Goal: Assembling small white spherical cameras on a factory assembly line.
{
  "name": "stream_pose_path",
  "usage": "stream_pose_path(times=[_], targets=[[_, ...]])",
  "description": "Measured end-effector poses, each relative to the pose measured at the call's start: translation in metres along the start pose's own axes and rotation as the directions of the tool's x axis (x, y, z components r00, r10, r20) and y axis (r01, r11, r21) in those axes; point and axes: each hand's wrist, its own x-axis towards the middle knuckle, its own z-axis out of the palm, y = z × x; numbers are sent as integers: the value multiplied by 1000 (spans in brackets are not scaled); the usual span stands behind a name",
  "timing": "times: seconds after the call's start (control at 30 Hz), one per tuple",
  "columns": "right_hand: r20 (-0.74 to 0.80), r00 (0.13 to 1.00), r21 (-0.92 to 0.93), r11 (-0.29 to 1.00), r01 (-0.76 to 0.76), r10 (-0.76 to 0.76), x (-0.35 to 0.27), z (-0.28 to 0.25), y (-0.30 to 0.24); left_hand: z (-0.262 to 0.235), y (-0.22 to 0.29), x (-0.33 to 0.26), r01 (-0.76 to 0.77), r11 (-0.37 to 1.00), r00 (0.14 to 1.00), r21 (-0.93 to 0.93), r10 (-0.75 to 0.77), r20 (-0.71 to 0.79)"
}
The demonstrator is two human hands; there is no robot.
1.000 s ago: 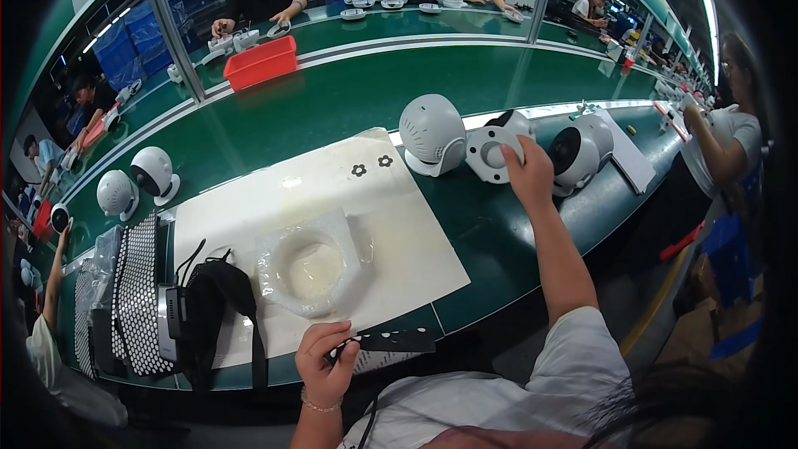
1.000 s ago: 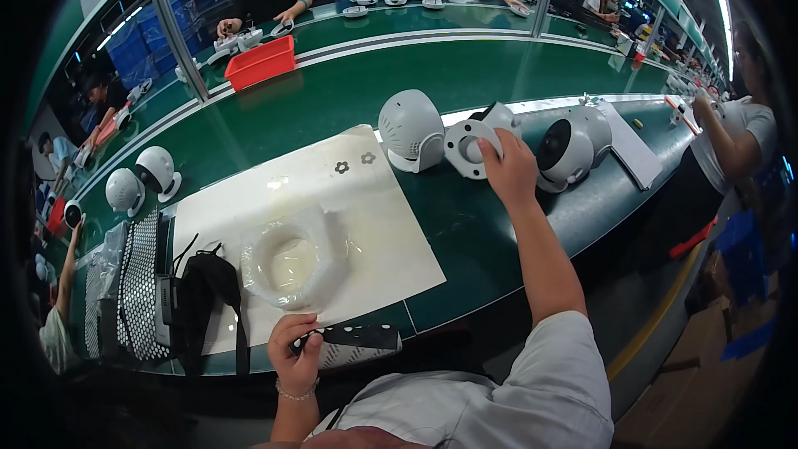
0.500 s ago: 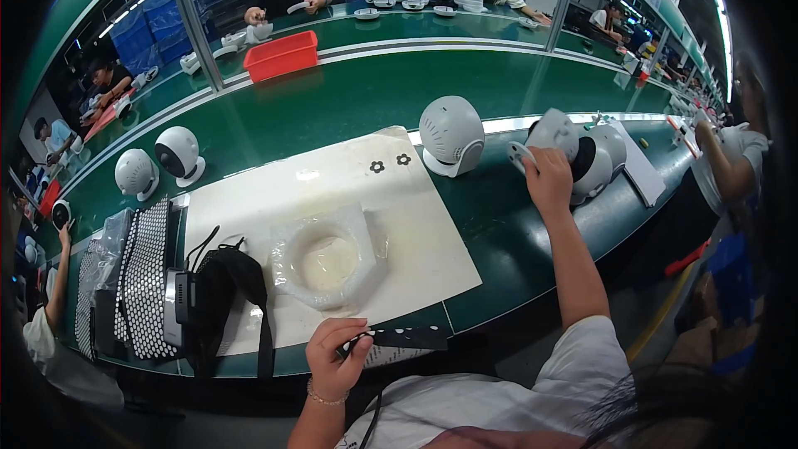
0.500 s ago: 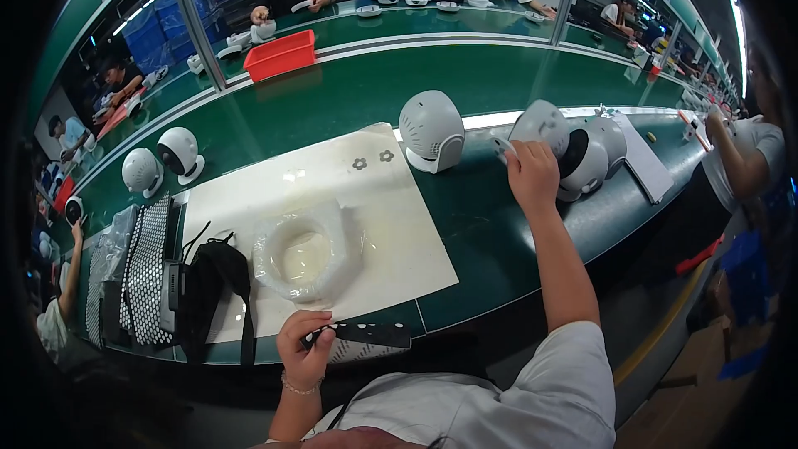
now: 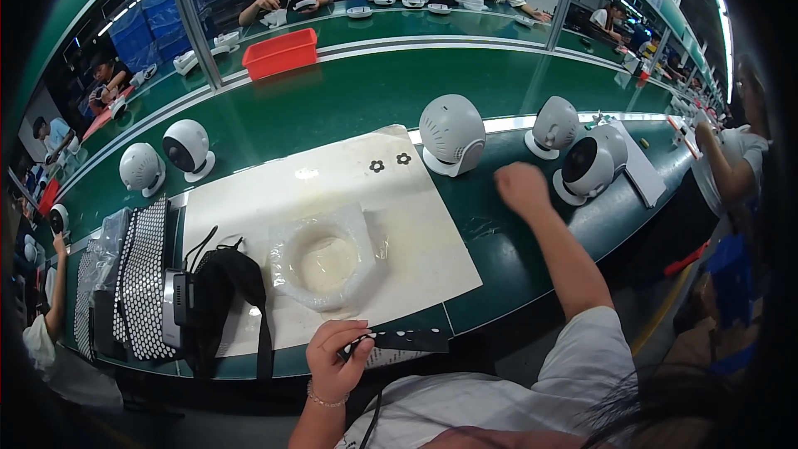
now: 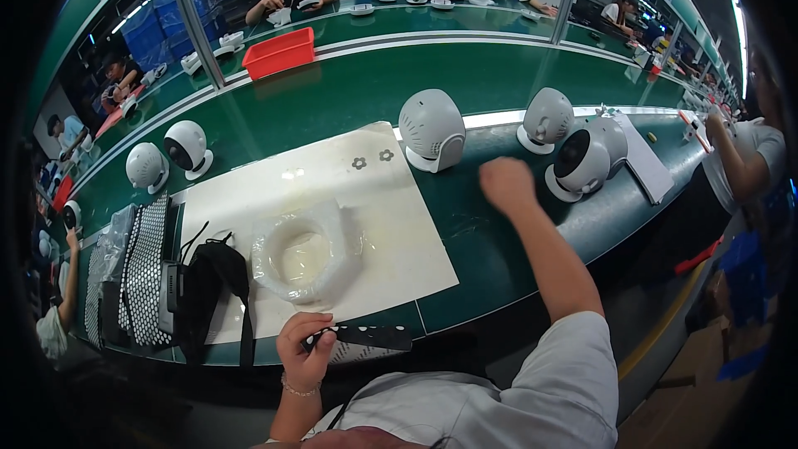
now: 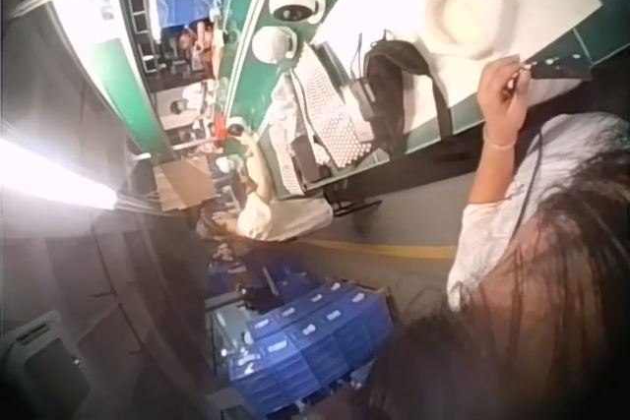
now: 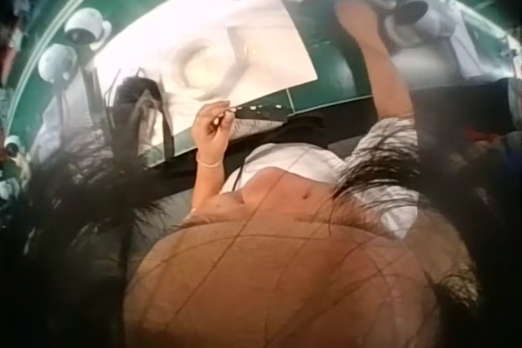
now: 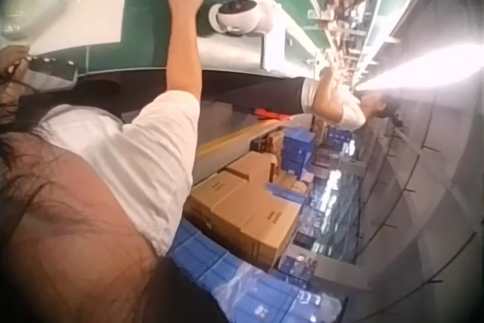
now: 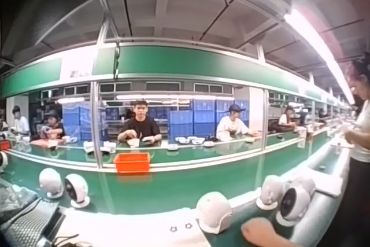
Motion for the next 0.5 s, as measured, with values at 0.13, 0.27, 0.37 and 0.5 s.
stream_pose_path(times=[0.13, 0.27, 0.37, 0.5], targets=[[-169, 871, 379, 786, 489, -461, -14, 6, -80, 0, -2, 2, 1, 1000, 1000, 7, -1, 15], [-100, 957, 343, 893, 290, -273, 28, 25, -117, -2, 3, 2, 13, 1000, 1000, 18, -13, 15], [12, 999, 163, 986, 41, -44, 52, 47, -113, -2, 1, -1, 22, 1000, 1000, 16, -22, -4], [-102, 995, 116, 993, 16, -4, 51, 51, -75, -1, 1, -4, 69, 998, 997, -9, -69, -18]])
